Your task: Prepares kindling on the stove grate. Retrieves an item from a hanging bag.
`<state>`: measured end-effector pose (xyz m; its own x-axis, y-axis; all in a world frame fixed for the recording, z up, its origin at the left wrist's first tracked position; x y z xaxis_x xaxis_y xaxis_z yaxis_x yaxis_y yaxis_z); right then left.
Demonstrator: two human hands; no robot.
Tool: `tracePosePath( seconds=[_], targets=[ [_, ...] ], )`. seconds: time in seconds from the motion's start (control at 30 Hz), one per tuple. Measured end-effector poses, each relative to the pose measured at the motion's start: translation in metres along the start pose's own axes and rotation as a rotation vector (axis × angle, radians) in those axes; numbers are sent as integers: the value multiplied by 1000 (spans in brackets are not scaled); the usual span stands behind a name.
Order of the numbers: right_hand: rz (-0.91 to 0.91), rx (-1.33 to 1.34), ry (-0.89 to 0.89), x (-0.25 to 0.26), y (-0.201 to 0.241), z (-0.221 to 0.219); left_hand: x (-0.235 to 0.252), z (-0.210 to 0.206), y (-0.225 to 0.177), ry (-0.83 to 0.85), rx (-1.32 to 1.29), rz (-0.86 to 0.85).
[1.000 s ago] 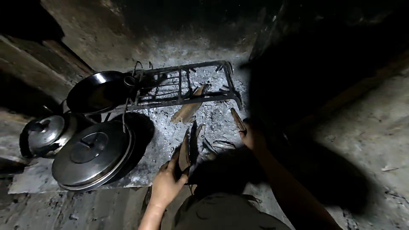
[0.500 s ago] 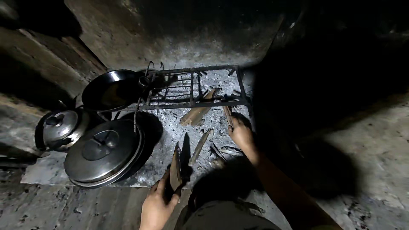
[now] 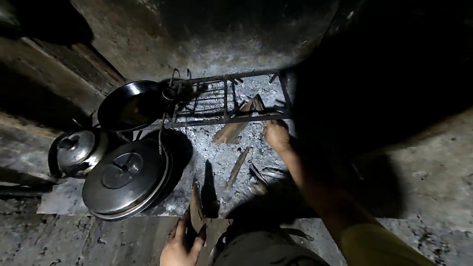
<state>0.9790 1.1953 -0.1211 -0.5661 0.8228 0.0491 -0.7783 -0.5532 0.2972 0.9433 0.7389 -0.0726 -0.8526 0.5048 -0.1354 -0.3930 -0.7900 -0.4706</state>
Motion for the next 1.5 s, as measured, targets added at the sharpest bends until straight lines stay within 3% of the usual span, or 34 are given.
tracePosePath(
  seconds=[0.23,0.43,0.53,0.7,0.83,0.93,1.1,1.33,1.5],
  targets=[
    [5,156,-35,-32,-27,22,4,5,-1,-9,-7,12],
    [-199,-83,113,-142,-120,59,8,5,4,-13,-10,8],
    [-277,-109,116,-171,-156,62,17,2,1,46,19,9],
    [-407,-74,152,-177,-165,53,38,-6,-23,59,56,-132],
    [-409,24,-4,-183,-169,58,48,-8,-43,83,84,-189],
    [-262,69,-109,-189,-155,74,48,-6,-47,76,90,-195],
    [76,196,-58,-167,-81,53,46,-3,-39,96,111,-125],
    [136,186,88,-81,-3,5,22,3,-32,13,61,-72],
    [183,170,33,-45,20,2,-5,11,-2,-7,43,54]
  ],
)
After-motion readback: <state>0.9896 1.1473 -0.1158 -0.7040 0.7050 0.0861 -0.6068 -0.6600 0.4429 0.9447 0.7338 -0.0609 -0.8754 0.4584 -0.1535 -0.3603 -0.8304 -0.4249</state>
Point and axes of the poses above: each hand's wrist, its own x-axis towards the middle knuckle, its own z-axis out of the back of the hand, y = z × x, the point moved 5 cm from there along x, towards the middle knuckle, and after that the axes turned 7 degrees about -y, right-handed, at the moved point
